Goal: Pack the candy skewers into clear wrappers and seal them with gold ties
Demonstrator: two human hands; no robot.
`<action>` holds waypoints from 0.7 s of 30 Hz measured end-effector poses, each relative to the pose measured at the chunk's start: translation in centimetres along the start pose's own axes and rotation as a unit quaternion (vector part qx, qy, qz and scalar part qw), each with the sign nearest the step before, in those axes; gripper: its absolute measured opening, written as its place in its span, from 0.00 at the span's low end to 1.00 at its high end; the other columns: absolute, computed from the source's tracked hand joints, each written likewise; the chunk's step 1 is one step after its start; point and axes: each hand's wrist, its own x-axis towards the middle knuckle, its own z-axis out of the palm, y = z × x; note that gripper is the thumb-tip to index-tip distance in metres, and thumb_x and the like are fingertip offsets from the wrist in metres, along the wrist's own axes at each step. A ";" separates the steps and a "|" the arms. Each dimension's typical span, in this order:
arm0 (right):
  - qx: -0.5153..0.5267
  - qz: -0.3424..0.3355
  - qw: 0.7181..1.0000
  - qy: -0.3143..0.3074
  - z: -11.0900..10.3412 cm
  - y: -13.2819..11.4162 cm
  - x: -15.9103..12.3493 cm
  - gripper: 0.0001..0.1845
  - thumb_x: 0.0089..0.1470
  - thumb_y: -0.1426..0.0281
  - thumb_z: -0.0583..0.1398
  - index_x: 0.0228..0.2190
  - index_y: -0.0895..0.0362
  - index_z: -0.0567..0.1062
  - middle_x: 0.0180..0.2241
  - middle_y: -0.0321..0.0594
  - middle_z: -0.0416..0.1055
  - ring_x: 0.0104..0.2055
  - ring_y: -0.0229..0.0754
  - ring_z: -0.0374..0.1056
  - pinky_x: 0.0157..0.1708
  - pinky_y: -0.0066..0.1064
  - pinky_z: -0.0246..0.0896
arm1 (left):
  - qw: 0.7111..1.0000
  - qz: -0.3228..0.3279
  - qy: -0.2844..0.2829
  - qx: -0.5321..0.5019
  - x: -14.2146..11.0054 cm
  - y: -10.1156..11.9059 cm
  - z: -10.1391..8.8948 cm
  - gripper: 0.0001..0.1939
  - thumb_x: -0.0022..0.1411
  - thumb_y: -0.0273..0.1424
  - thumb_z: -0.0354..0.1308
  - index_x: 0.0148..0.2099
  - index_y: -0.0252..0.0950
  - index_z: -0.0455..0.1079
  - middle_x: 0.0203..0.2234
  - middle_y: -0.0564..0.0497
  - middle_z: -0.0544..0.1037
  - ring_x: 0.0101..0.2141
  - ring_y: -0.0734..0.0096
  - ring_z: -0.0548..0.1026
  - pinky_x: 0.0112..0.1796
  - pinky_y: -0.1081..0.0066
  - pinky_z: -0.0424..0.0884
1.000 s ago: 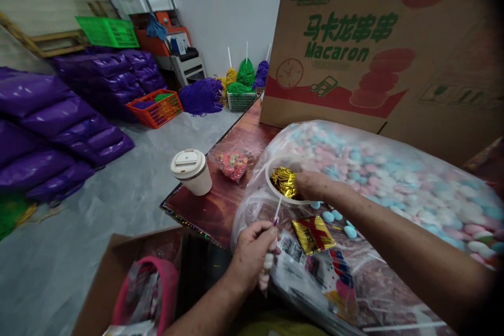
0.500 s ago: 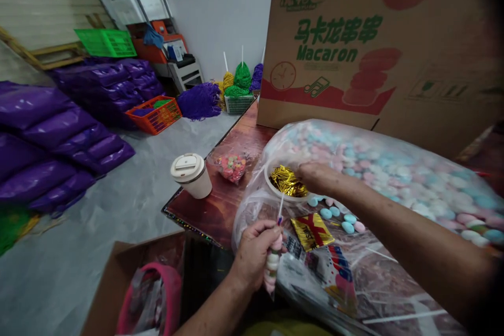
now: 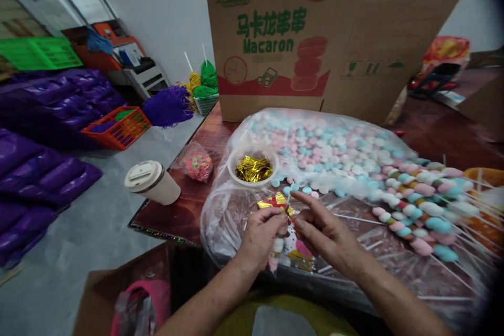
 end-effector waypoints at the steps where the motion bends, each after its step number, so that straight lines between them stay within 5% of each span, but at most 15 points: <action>1: -0.001 -0.005 1.000 -0.005 -0.2 0.1 -0.2 0.31 0.56 0.60 0.52 0.58 0.56 0.50 0.24 0.31 0.59 0.20 0.31 0.53 0.18 0.22 0.49 | 1.000 -0.005 -0.005 0.004 -0.1 -0.1 0.3 0.07 0.47 0.29 0.56 0.21 0.32 0.65 0.14 0.57 0.63 0.17 0.81 0.61 0.21 0.78 0.57; 8: 0.006 -0.014 1.000 0.006 -0.7 1.1 -1.2 0.35 0.57 0.65 0.52 0.60 0.55 0.40 0.22 0.29 0.58 0.22 0.33 0.55 0.22 0.23 0.52 | 0.991 -0.027 -0.042 0.127 -0.9 -0.5 0.4 0.08 0.51 0.31 0.54 0.23 0.32 0.65 0.13 0.58 0.63 0.13 0.84 0.58 0.16 0.80 0.54; 11: -0.084 -0.034 0.995 0.035 -0.6 1.4 -1.5 0.33 0.57 0.68 0.51 0.60 0.55 0.43 0.21 0.28 0.59 0.22 0.33 0.56 0.23 0.24 0.53 | 0.986 -0.029 -0.073 0.146 -1.3 -0.9 0.1 0.10 0.54 0.35 0.54 0.31 0.33 0.68 0.15 0.58 0.65 0.12 0.84 0.58 0.13 0.80 0.54; 14: -0.195 -0.101 0.970 0.106 0.2 2.4 -1.6 0.30 0.56 0.71 0.50 0.59 0.57 0.47 0.23 0.32 0.64 0.24 0.35 0.60 0.27 0.27 0.58 | 0.991 -0.028 -0.080 0.101 -1.4 -1.2 0.2 0.17 0.53 0.42 0.57 0.38 0.33 0.68 0.16 0.58 0.64 0.10 0.84 0.58 0.10 0.80 0.55; 18: -0.148 -0.157 0.953 0.213 0.7 3.0 -1.8 0.29 0.56 0.68 0.53 0.57 0.58 0.50 0.28 0.38 0.69 0.28 0.38 0.66 0.30 0.28 0.62 | 0.997 -0.035 -0.049 -0.040 -1.1 -1.0 0.2 0.21 0.44 0.43 0.64 0.36 0.32 0.68 0.16 0.58 0.66 0.12 0.80 0.63 0.10 0.79 0.60; 21: -0.159 -0.147 0.971 0.103 -0.3 1.7 -2.2 0.14 0.56 0.67 0.54 0.44 0.56 0.68 0.28 0.37 0.70 0.29 0.37 0.66 0.31 0.25 0.62 | 0.982 -0.116 -0.138 -0.047 -0.8 -0.2 -0.5 0.20 0.42 0.40 0.66 0.32 0.30 0.69 0.16 0.55 0.69 0.11 0.78 0.65 0.10 0.77 0.61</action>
